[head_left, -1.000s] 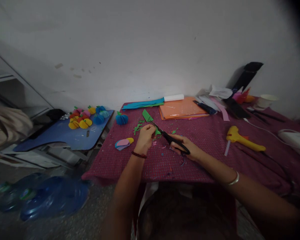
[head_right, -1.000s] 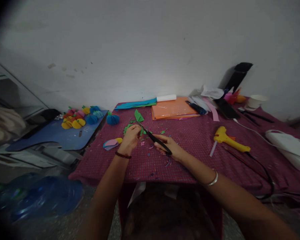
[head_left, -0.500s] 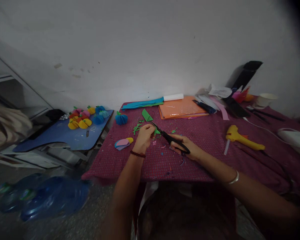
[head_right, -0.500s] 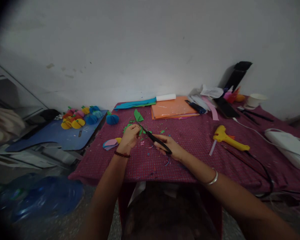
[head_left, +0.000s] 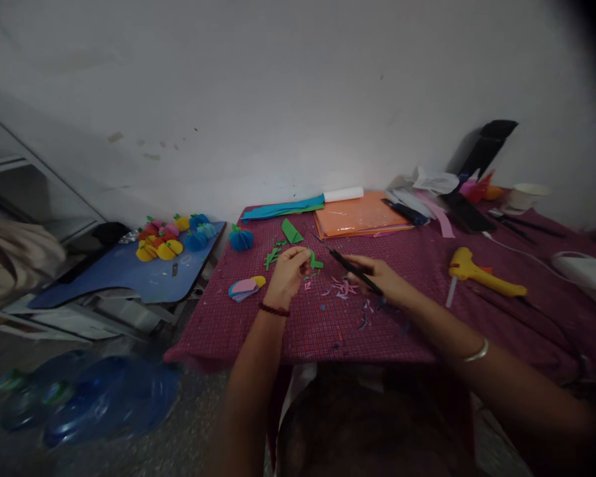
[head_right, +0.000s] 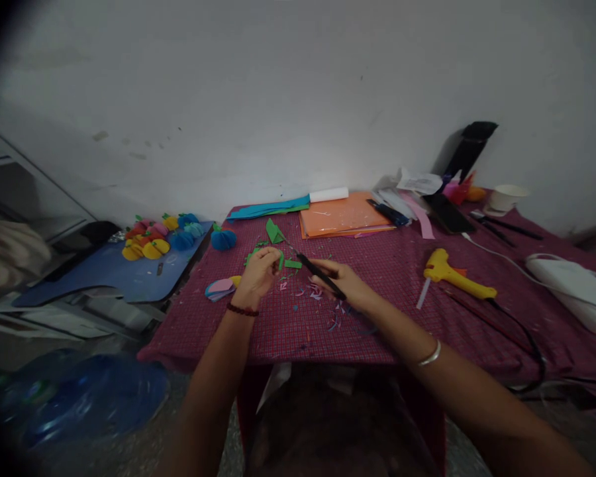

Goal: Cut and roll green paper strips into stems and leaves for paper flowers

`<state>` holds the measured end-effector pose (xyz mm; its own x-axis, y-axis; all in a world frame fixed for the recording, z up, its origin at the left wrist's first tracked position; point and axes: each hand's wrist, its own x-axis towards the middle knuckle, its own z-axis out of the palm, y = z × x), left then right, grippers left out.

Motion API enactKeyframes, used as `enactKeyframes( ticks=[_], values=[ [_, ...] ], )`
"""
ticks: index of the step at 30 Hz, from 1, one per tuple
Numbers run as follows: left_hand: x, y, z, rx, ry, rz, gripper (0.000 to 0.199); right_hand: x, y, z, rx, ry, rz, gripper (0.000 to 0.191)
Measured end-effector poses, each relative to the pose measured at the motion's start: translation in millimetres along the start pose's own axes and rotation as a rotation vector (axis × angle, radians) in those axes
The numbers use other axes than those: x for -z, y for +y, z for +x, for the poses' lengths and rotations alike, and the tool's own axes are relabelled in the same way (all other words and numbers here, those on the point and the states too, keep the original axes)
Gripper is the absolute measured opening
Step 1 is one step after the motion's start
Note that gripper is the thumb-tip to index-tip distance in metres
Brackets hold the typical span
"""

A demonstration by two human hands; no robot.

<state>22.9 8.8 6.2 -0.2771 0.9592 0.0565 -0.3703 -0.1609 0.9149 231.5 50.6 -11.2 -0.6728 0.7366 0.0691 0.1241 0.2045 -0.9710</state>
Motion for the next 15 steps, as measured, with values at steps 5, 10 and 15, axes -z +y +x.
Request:
enactKeyframes(
  ticks=[5, 10, 15],
  values=[
    [-1.2, 5.9, -4.8, 0.028, -0.073, -0.097, 0.027, 59.1, 13.9, -2.6, 0.104, 0.169, -0.78, 0.05],
    [-2.3, 8.3, -8.1, 0.085, -0.129, -0.108, 0.03, 89.6, 29.1, -16.4, 0.065, 0.129, -1.182, 0.044],
    [-4.9, 9.5, -13.4, 0.087, -0.214, -0.046, 0.028, 61.7, 6.4, -6.0, 0.166, 0.216, -0.832, 0.032]
  ],
)
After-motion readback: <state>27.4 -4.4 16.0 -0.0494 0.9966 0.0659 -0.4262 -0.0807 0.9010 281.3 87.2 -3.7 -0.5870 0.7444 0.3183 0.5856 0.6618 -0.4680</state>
